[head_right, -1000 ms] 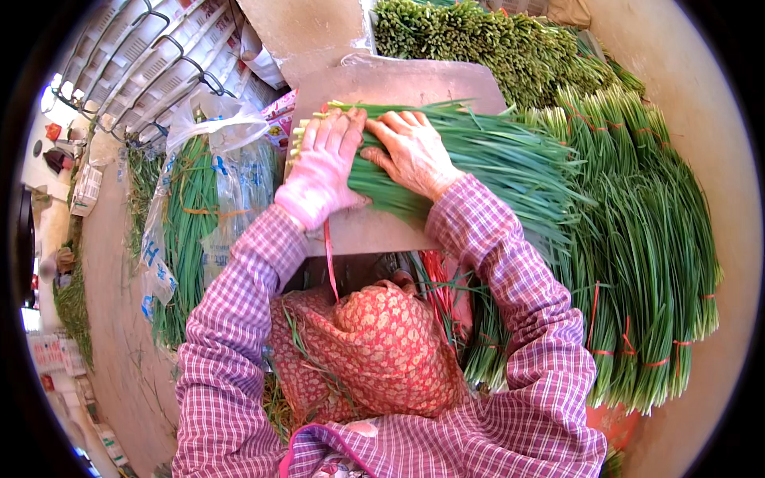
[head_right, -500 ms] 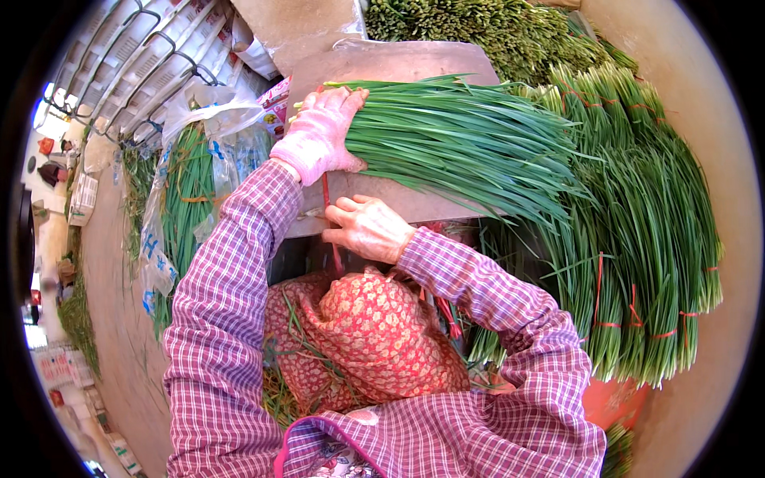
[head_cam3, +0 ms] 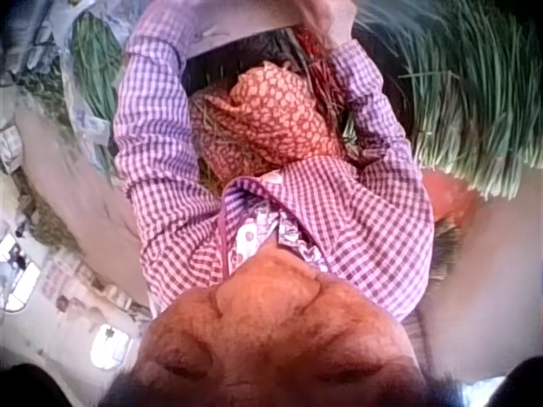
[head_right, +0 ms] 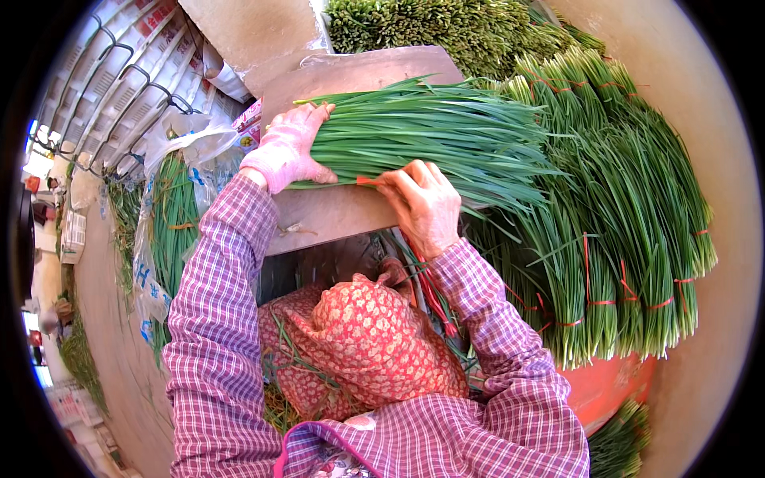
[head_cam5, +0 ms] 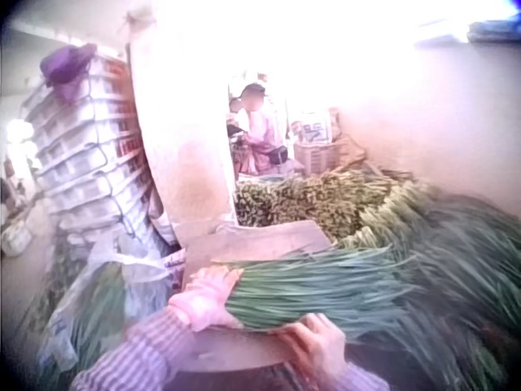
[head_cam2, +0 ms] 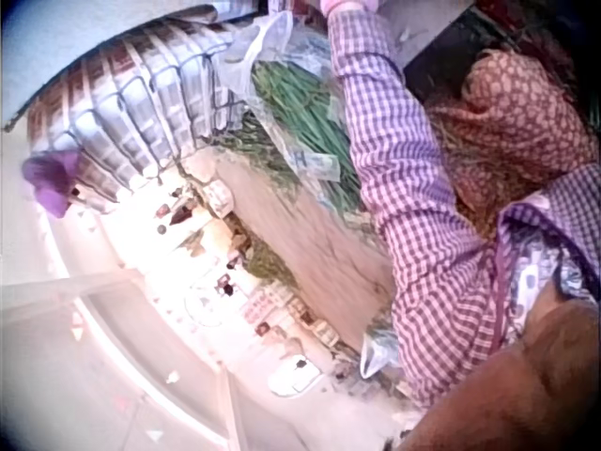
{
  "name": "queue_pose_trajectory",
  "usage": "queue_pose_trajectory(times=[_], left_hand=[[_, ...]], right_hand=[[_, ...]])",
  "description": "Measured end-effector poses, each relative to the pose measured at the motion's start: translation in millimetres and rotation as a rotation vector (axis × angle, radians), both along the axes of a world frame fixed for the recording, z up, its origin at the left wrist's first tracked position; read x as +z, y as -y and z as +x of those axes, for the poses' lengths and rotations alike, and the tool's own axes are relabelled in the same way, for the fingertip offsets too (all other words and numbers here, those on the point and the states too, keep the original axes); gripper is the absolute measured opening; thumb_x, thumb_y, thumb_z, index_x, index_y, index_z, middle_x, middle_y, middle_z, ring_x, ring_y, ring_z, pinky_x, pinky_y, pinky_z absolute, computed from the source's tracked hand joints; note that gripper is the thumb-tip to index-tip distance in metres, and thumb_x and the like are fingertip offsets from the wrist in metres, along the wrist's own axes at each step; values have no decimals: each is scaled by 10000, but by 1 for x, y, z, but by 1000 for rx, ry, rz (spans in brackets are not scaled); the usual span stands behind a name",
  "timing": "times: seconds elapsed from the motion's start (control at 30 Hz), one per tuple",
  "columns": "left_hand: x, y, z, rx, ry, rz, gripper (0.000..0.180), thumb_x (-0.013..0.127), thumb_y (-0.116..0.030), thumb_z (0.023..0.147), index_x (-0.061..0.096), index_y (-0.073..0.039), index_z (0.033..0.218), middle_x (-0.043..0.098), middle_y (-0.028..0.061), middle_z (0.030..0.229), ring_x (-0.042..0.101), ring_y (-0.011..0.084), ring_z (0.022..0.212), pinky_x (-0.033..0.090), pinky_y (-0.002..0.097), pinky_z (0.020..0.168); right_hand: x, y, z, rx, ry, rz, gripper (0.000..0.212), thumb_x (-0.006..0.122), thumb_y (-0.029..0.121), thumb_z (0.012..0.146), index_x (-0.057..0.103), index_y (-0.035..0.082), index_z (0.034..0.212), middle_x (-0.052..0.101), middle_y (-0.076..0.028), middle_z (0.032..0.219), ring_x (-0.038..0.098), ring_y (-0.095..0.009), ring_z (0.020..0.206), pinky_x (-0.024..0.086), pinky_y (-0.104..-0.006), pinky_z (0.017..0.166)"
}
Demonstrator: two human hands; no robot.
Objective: The person cleans stalks of green onions by hand, removes outer layers, bundles them together, and secures the bundles with red ties before placing them into a plastic bag.
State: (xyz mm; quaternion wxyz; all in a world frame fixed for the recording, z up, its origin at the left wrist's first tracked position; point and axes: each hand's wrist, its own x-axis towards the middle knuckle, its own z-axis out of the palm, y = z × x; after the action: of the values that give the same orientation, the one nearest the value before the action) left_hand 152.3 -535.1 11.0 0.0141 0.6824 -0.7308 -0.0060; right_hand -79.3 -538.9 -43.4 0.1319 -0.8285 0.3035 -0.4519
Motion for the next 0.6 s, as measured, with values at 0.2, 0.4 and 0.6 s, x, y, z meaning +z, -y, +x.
queue_pose_trajectory(times=[0.2, 0.4, 0.6], left_hand=[[-2, -20, -18, 56, 94, -12, 1003, 807, -398, 521, 343, -80, 1351, 427, 178, 1284, 385, 314, 1234, 248, 456, 1051], [20, -20, 2, -50, -115, 73, 785, 755, -253, 631, 412, -70, 1313, 488, 185, 1245, 456, 318, 1185, 352, 373, 1014], [40, 33, 35, 137, -422, -42, 476, 584, -223, 824, 497, -31, 1251, 566, 147, 1202, 522, 236, 1139, 394, 321, 978]], right_hand=[[33, 33, 47, -92, -111, -111, 97, 637, 202, 779, 635, 108, 806, 570, -30, 797, 541, -232, 802, 431, -340, 690], [7, 78, 63, 225, -167, 52, 158, 591, 236, 828, 598, 88, 881, 567, -75, 883, 530, -278, 852, 414, -376, 761], [-1, 60, 62, 181, -74, -68, 136, 603, 210, 815, 593, 82, 861, 599, -47, 953, 549, -270, 896, 420, -373, 797]])
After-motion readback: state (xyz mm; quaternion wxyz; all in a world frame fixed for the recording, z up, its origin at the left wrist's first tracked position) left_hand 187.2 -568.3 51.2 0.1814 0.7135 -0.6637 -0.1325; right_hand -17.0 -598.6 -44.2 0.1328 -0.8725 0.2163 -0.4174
